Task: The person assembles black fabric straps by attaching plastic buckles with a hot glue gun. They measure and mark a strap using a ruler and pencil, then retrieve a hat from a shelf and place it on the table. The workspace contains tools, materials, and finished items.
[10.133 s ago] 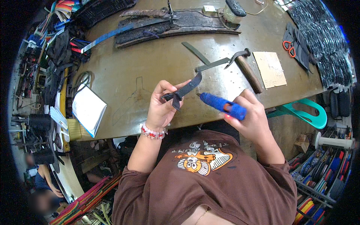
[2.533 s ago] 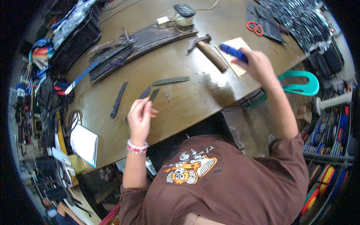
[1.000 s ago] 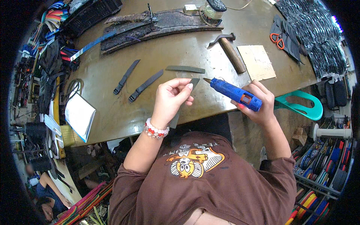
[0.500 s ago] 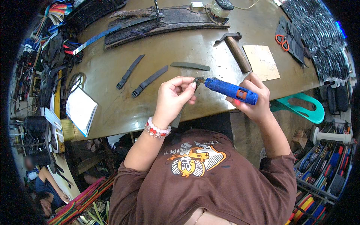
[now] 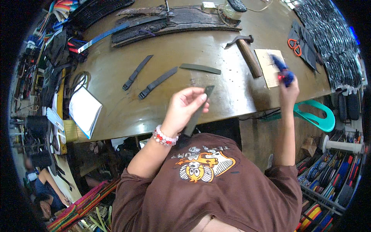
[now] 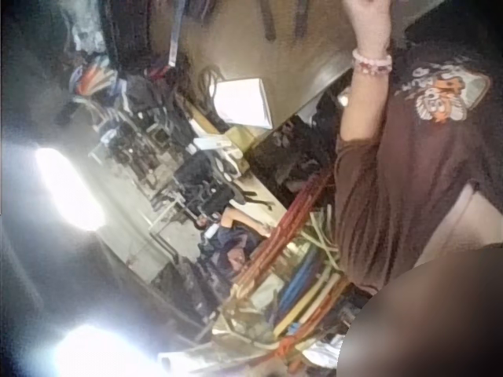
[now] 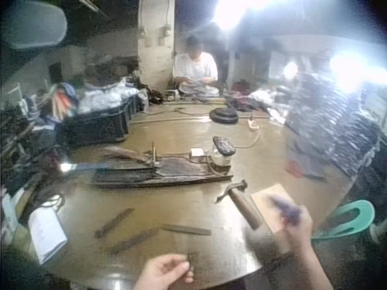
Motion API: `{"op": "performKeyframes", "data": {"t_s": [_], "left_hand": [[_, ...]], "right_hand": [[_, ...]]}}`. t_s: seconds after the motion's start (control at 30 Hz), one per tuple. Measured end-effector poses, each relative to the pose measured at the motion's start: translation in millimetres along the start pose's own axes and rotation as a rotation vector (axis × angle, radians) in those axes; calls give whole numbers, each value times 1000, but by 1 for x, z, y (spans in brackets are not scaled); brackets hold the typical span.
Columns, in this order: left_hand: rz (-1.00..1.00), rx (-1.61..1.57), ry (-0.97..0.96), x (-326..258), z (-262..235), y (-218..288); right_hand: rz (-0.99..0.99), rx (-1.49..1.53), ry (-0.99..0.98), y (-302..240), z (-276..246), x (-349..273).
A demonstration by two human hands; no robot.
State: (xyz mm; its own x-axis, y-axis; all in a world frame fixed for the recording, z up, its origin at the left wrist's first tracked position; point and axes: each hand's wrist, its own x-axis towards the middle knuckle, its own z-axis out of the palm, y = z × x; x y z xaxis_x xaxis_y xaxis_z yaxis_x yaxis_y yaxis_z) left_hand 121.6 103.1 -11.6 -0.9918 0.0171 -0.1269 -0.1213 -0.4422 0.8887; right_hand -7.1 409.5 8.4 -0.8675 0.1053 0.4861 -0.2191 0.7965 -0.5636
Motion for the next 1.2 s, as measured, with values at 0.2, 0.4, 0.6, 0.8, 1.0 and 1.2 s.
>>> {"op": "performKeyframes", "data": {"t_s": [0.2,0.4,0.6,0.8,1.0,1.2], "left_hand": [[-332,-385,-14,-33,-29,-21],[-132,-445,177,-58,-62,-3],[103,-269,270,-76,-74,34],[265,165,298,-71,-74,41],[543,1086,350,-37,-51,37],[563,1316,216,-18,-31,12]], "right_hand": [[334,-552,141,81,14,-5],[-567,272,-345,-83,88,-65],[-935,164,-497,-172,156,-76],[-816,88,-694,-147,109,-112],[-426,396,-446,-117,99,-82],[-605,261,-579,-105,110,-90]]}}
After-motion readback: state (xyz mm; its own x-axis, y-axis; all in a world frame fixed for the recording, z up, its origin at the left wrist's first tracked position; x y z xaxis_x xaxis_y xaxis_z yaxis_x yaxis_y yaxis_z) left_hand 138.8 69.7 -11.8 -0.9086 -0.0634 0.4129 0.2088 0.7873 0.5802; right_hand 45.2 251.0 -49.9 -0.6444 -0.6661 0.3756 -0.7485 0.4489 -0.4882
